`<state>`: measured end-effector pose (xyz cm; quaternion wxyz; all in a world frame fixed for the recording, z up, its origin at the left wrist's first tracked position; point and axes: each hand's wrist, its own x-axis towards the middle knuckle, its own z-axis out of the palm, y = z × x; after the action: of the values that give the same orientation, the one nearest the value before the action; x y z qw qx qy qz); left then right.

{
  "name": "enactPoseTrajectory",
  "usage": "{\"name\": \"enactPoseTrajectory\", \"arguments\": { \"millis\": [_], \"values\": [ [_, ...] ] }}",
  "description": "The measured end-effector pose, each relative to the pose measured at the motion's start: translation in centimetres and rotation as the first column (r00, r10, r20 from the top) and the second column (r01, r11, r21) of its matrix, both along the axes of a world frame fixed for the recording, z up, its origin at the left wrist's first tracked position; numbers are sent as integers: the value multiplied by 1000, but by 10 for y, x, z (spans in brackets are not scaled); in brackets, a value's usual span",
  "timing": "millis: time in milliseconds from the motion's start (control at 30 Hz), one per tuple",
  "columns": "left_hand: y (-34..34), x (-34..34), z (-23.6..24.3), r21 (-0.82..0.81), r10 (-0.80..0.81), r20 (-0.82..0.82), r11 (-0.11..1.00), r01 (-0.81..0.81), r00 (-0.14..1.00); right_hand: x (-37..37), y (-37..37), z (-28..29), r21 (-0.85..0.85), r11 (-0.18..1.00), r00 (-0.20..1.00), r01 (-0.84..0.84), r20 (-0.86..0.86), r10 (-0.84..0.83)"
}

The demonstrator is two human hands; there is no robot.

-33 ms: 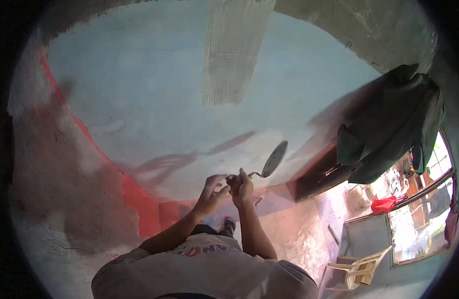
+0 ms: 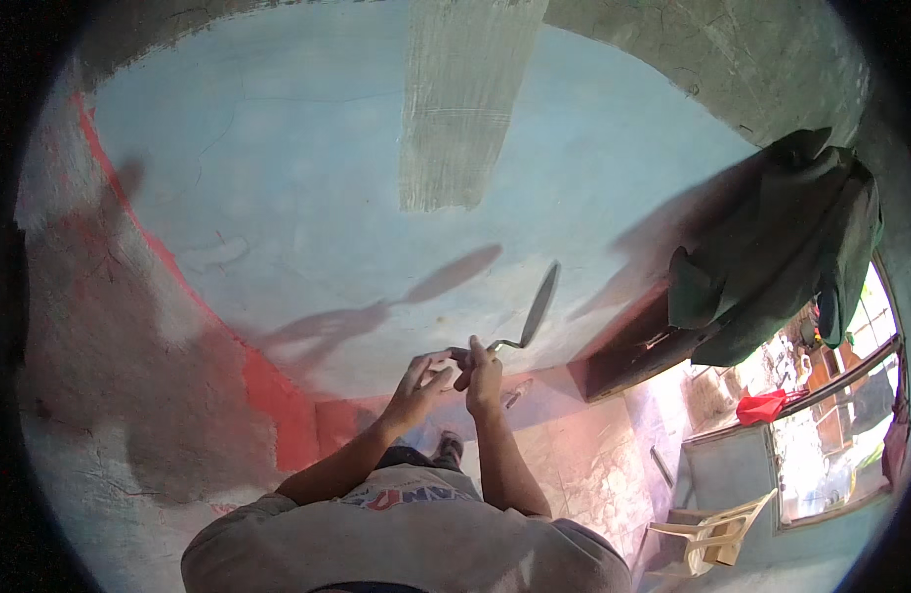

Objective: The person applies plaster to a wall using a putty knife, smoothing the plaster onto the surface.

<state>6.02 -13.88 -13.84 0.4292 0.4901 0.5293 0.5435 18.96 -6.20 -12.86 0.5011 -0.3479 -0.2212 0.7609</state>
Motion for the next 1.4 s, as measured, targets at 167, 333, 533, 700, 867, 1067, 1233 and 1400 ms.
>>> {"name": "enactPoseTrajectory", "arguments": {
  "millis": [167, 333, 533, 700, 867, 1067, 1233, 1400],
  "values": [
    [5, -2, -3, -128, -27, 535, 985, 113, 844, -30, -20, 12, 359, 928, 737, -104, 654, -171],
    [20, 5, 2, 204, 278, 331, 912, -356, 902, -56, -17, 16, 639, 714, 550, -288, 720, -423],
    [11, -33, -5, 43, 84, 571, 990, -132, 817, -38, -5, 18, 800, 498, 767, -335, 538, -350],
    [18, -44, -36, 28, 14, 574, 999, -37, 819, -46, 15, 48, 935, 291, 686, -205, 349, -638],
    [33, -36, -42, -112, 40, 697, 992, 54, 716, -79, 40, 98, 857, 117, 518, -502, 407, -753],
    [51, -37, -15, -206, 144, 700, 979, 5, 699, -102, 59, 85, 874, 28, 551, -485, 330, -767],
    [58, -50, -48, -211, 152, 730, 977, 8, 666, -115, 64, 65, 857, 47, 481, -513, 333, -811],
    [60, -42, -55, -233, 247, 615, 964, -126, 749, -122, 65, 56, 827, 68, 431, -558, 359, -828]
  ]
}}
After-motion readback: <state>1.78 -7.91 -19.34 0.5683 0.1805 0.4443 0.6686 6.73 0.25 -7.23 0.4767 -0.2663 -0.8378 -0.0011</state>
